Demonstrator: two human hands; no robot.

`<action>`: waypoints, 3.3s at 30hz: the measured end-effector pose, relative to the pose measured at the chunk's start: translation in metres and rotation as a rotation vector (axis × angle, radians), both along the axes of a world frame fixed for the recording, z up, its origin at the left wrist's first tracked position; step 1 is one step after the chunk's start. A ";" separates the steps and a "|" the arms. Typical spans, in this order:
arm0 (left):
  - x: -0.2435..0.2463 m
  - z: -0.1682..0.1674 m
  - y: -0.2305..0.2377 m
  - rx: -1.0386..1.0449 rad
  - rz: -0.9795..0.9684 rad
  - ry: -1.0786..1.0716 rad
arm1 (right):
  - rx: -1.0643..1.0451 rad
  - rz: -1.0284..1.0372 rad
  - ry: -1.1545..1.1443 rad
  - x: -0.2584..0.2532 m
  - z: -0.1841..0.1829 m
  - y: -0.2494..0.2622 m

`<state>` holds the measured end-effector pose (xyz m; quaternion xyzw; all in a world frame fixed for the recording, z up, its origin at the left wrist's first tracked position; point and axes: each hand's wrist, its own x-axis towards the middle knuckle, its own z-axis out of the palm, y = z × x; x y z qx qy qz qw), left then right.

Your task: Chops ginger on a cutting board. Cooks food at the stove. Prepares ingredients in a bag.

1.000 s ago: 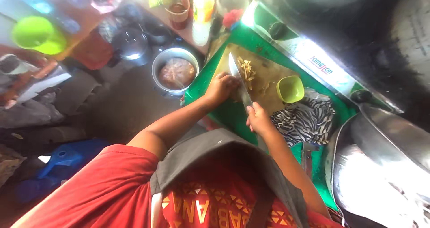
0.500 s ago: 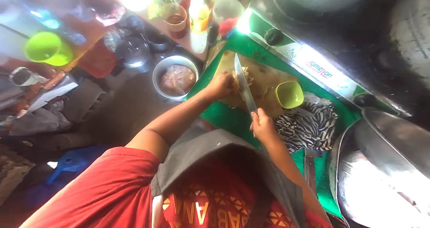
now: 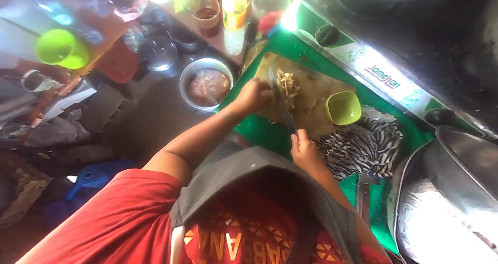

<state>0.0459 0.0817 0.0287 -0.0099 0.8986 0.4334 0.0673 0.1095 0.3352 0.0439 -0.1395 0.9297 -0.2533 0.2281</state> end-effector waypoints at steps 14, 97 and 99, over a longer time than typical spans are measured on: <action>0.014 -0.045 0.012 0.033 0.035 0.467 | 0.367 0.084 -0.127 0.002 0.015 -0.033; 0.024 -0.051 0.019 -0.034 0.064 0.518 | 0.419 0.011 -0.030 0.011 0.002 -0.041; 0.024 -0.053 0.019 -0.029 0.056 0.520 | 0.467 0.034 -0.054 0.017 0.008 -0.025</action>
